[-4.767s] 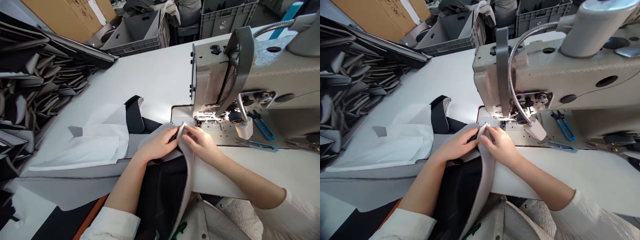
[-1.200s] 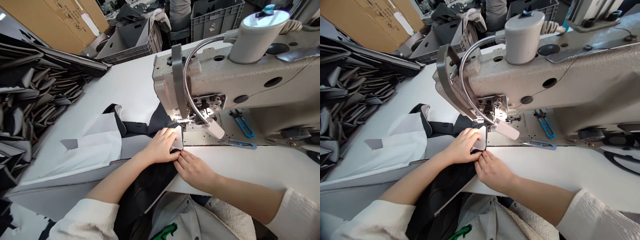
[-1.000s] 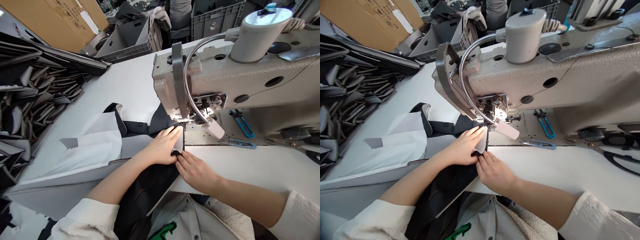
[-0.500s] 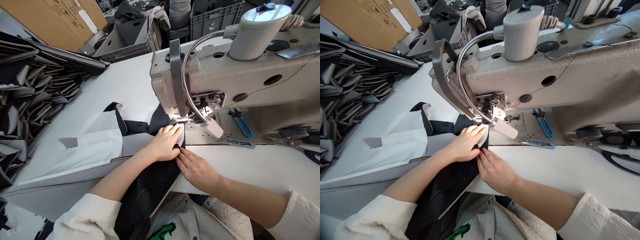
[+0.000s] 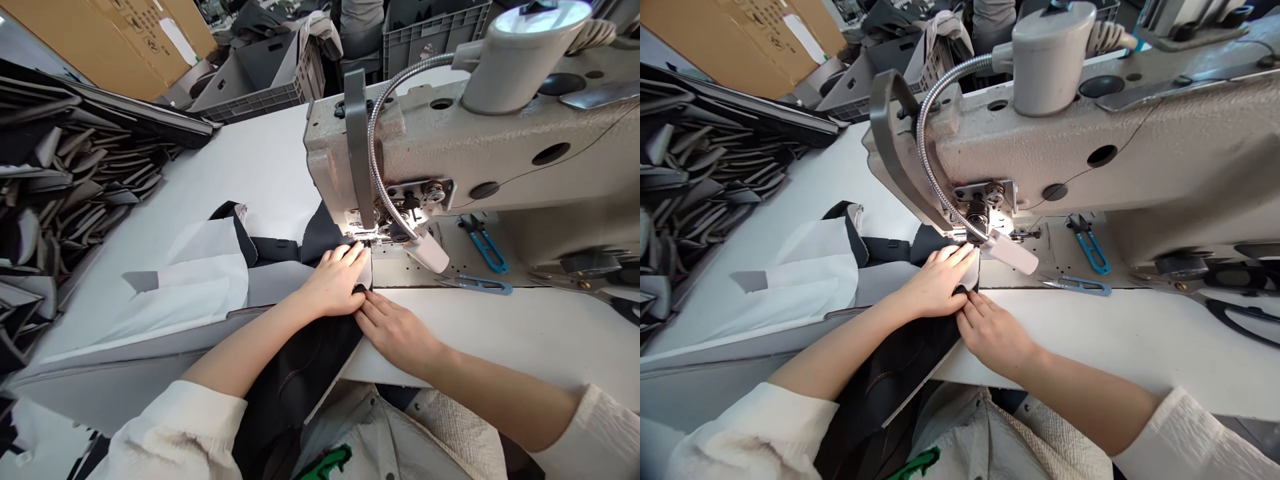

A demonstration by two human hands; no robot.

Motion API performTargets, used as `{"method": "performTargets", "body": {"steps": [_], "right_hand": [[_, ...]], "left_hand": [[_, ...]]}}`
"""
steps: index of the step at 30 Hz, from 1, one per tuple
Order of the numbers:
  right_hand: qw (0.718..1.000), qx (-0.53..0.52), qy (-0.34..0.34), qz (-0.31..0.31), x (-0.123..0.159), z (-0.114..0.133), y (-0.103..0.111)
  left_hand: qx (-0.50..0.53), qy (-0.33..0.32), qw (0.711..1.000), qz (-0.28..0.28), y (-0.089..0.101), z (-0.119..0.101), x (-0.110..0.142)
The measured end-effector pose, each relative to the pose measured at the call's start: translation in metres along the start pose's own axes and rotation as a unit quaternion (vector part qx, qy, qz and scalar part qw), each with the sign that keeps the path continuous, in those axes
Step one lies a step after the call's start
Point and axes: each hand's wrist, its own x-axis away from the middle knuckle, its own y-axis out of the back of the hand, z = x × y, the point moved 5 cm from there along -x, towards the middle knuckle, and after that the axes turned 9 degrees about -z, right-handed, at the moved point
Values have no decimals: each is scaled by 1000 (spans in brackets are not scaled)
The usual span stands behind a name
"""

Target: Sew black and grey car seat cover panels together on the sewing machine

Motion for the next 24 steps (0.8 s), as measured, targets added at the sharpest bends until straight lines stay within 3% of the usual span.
{"method": "performTargets", "body": {"steps": [8, 14, 18, 24], "right_hand": [[996, 3, 90, -23, -1, 13, 10], [998, -11, 56, -28, 2, 18, 12], [998, -15, 58, -28, 1, 19, 13], [999, -29, 11, 12, 2, 10, 4]], "left_hand": [[6, -6, 1000, 16, 3, -5, 12], [28, -45, 998, -40, 6, -6, 28], [15, -28, 998, -60, 3, -9, 33], [-18, -2, 997, -72, 5, -15, 14]]}}
